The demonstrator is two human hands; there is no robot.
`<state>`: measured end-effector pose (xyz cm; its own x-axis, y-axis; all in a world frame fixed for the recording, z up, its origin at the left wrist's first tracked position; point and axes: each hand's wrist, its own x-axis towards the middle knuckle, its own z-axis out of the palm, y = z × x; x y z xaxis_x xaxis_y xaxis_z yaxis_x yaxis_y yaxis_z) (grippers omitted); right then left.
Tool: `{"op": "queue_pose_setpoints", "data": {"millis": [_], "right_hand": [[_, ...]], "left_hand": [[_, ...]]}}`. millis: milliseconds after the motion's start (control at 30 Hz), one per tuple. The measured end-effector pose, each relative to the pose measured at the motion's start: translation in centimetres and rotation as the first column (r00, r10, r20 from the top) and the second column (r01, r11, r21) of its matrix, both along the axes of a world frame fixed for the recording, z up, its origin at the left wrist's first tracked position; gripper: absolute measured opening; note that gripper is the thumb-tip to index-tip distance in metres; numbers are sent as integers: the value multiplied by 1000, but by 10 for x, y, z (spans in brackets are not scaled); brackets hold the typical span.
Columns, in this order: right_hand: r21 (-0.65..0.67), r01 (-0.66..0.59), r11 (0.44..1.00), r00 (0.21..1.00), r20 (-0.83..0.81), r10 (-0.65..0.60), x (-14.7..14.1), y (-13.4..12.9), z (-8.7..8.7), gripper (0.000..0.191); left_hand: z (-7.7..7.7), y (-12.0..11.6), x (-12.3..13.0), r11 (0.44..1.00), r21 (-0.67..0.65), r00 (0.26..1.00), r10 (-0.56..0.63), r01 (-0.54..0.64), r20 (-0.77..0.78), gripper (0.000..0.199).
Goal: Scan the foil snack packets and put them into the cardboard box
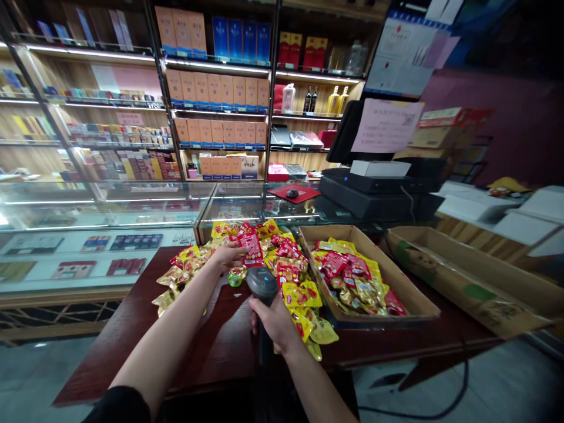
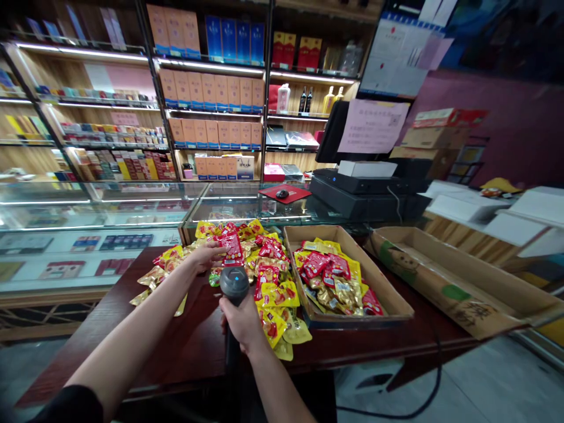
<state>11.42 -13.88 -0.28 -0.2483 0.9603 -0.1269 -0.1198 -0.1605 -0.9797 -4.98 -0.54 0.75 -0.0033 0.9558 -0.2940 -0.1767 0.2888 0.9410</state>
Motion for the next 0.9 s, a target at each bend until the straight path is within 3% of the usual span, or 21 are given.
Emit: {"op": "queue_pose_setpoints", "data": {"millis": [333, 467, 533, 667, 800, 900], "right_hand": [[8, 31, 999, 1000, 7, -31, -1, 0, -1, 18], [0, 22, 1000, 999, -41, -22, 2, 6, -1, 12], [39, 79, 996, 994, -75, -76, 8, 17, 1, 13], [71, 263, 962, 963, -86, -257, 26, 51, 14, 16], [-96, 251, 963, 953, -152, -263, 49, 82, 35, 16], [-124, 270, 955, 939, -187, -290, 71, 93, 52, 15]], "left_hand": [[-9, 7, 2, 1000, 10, 1000, 5, -5, -3, 35], [-10, 7, 0, 1000, -1, 1000, -21, 21, -11, 39], [-7, 3, 1, 1000, 13, 1000, -27, 27, -12, 43], [5, -3, 10, 997, 28, 997, -75, 76, -31, 46], [16, 0, 34, 983, 76, 985, -166, 168, -38, 46], [26, 9, 63, 974, 109, 980, -195, 198, -34, 44]]}}
